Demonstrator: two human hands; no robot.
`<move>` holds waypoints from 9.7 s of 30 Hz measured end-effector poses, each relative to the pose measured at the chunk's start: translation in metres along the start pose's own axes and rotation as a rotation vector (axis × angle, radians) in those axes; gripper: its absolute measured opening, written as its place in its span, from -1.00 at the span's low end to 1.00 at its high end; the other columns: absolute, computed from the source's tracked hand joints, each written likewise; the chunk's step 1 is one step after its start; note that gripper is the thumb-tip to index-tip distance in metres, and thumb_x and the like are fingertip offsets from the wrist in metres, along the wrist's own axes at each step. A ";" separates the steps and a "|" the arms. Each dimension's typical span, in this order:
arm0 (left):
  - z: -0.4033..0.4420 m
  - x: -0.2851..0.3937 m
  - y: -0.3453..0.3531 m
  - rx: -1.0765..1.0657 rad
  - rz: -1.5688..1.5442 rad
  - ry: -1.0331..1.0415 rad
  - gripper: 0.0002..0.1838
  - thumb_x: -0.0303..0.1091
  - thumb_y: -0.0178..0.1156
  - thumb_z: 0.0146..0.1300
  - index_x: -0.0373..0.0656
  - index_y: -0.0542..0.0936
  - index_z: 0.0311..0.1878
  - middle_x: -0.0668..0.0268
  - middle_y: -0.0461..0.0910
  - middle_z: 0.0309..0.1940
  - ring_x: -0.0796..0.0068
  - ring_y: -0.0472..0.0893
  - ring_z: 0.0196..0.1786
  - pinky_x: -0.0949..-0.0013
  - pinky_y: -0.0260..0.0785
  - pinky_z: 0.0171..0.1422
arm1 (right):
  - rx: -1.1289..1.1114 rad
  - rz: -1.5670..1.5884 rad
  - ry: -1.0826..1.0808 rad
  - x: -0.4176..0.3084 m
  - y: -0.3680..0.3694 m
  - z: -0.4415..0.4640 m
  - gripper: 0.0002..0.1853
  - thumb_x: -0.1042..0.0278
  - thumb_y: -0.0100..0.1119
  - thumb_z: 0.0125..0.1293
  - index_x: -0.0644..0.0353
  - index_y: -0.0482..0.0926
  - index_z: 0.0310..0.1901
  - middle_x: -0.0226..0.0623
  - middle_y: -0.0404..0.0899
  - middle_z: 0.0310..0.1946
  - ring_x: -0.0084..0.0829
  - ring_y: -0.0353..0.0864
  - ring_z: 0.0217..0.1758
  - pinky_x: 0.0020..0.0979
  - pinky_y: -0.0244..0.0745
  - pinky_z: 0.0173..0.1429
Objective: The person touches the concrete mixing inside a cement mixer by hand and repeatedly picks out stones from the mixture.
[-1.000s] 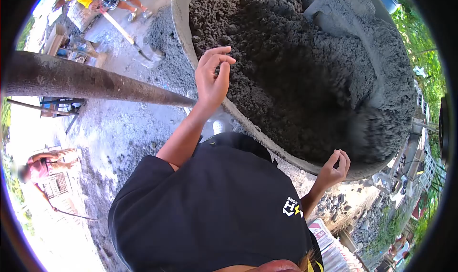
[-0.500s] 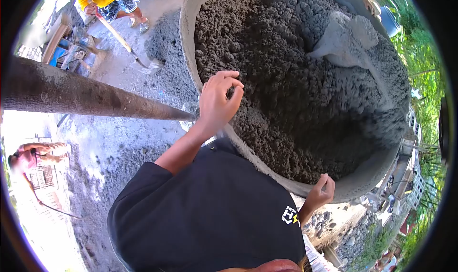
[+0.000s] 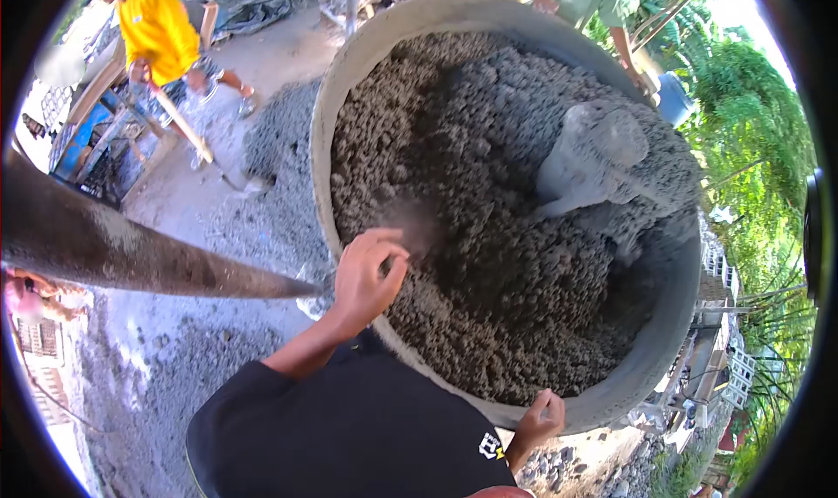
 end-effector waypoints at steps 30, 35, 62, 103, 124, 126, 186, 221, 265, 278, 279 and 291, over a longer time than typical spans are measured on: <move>-0.001 0.004 0.011 0.003 -0.045 -0.026 -0.89 -0.55 0.12 0.19 -0.24 0.65 -0.36 0.13 0.65 -0.02 0.18 0.62 0.07 0.24 0.40 0.22 | -0.032 0.074 -0.002 0.001 -0.004 0.002 -0.88 0.48 0.23 0.28 0.34 0.62 -0.39 -0.13 0.64 -0.38 -0.16 0.62 -0.31 -0.25 0.51 -0.14; 0.000 0.004 0.012 0.007 -0.021 -0.005 -0.88 -0.56 0.12 0.19 -0.24 0.65 -0.36 0.13 0.66 -0.03 0.19 0.63 0.06 0.24 0.41 0.20 | -0.052 0.083 -0.005 -0.001 -0.004 0.004 -0.88 0.47 0.23 0.28 0.34 0.62 -0.38 -0.14 0.65 -0.37 -0.16 0.63 -0.30 -0.25 0.52 -0.14; 0.006 0.017 0.009 -0.185 -0.082 0.100 -0.83 -0.61 0.10 0.16 -0.22 0.67 -0.28 0.13 0.63 0.06 0.22 0.59 0.13 0.25 0.37 0.25 | -0.038 0.094 0.084 -0.015 0.009 0.007 -0.87 0.49 0.22 0.31 0.39 0.65 -0.34 -0.11 0.68 -0.31 -0.19 0.66 -0.24 -0.28 0.53 -0.08; -0.025 -0.060 -0.065 0.061 -0.129 0.160 -0.75 -0.65 0.06 0.14 -0.27 0.65 -0.15 0.08 0.62 0.03 0.26 0.60 0.02 0.32 0.40 0.11 | -0.240 0.268 -0.427 -0.142 0.054 -0.024 -0.38 0.27 0.32 0.30 0.31 0.38 0.33 0.12 0.24 0.41 0.05 0.28 0.45 -0.05 0.25 0.44; -0.020 -0.104 -0.034 -0.325 -0.119 0.151 -0.50 -0.55 -0.11 0.25 -0.36 0.49 0.26 0.00 0.50 0.27 0.10 0.44 0.37 0.23 0.18 0.49 | -0.388 -0.477 -0.368 -0.115 0.082 -0.049 -0.54 0.34 0.38 0.18 -0.40 0.68 0.11 -0.30 0.12 0.55 0.13 -0.10 0.60 0.18 -0.26 0.59; -0.024 -0.110 -0.027 -0.332 -0.118 0.141 -0.50 -0.54 -0.13 0.26 -0.34 0.50 0.27 0.01 0.50 0.27 0.12 0.44 0.37 0.22 0.19 0.49 | -0.376 -0.552 -0.309 -0.098 0.085 -0.039 -0.54 0.23 0.38 0.20 -0.36 0.65 0.16 -0.28 0.14 0.54 0.11 -0.09 0.60 0.19 -0.25 0.59; 0.038 -0.147 0.014 -1.414 0.582 0.070 -0.42 -0.21 0.05 0.25 -0.17 0.45 0.34 0.03 0.49 0.28 0.07 0.46 0.33 0.14 0.29 0.44 | -0.974 -0.042 -0.055 -0.035 0.110 -0.014 -0.56 0.48 0.22 0.24 0.20 0.49 0.17 0.04 0.59 0.02 0.06 0.57 0.09 -0.13 0.46 0.18; 0.077 -0.150 -0.006 -0.249 0.223 0.129 -0.68 -0.56 0.04 0.20 -0.17 0.67 -0.03 0.13 0.60 0.10 0.10 0.60 0.14 0.20 0.44 0.23 | -1.063 -0.080 0.038 -0.045 0.109 -0.004 -0.61 0.55 0.28 0.11 0.17 0.53 0.02 -0.01 0.67 -0.19 -0.01 0.65 -0.08 -0.17 0.49 0.04; -0.003 -0.010 -0.009 -1.576 0.037 0.353 -0.37 0.08 -0.24 0.45 -0.31 0.64 -0.11 -0.11 0.64 -0.08 -0.14 0.60 0.01 -0.05 0.40 0.16 | -1.180 0.647 0.130 -0.118 0.096 -0.021 -0.57 0.43 0.20 0.37 0.30 0.49 0.25 -0.33 0.59 0.08 -0.53 0.54 -0.09 -0.46 0.47 0.00; 0.013 0.045 -0.086 -0.574 -0.545 0.972 -0.64 -0.11 0.26 0.13 -0.24 0.65 -0.19 0.01 0.51 0.15 0.09 0.57 0.08 0.09 0.42 0.17 | 0.041 1.757 0.156 -0.124 -0.004 -0.008 -0.78 0.43 0.01 0.39 0.39 0.52 -0.06 -0.11 0.56 -0.16 -0.24 0.50 -0.18 -0.25 0.46 0.02; 0.028 0.035 -0.097 -0.588 -0.591 0.928 -0.66 -0.18 0.30 0.10 -0.23 0.65 -0.16 0.00 0.50 0.20 0.05 0.56 0.13 0.06 0.43 0.19 | 0.175 1.728 0.051 -0.109 -0.038 0.001 -0.79 0.44 0.00 0.38 0.41 0.53 -0.09 -0.09 0.57 -0.19 -0.22 0.50 -0.20 -0.23 0.46 0.01; 0.097 -0.139 -0.220 -0.166 -0.315 0.244 -0.64 -0.22 0.04 0.28 -0.22 0.66 -0.02 0.10 0.54 0.21 0.17 0.51 0.27 0.17 0.31 0.35 | 0.687 -0.201 0.060 -0.167 -0.241 0.190 -0.63 0.45 -0.09 0.48 0.32 0.23 0.26 0.03 0.28 0.22 -0.07 0.32 0.22 -0.05 0.16 0.39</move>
Point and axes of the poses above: each hand's wrist, its own z-axis towards the middle knuckle, its own y-axis out of the palm, x = y × z, the point moved 1 cm from there along z, towards the middle knuckle
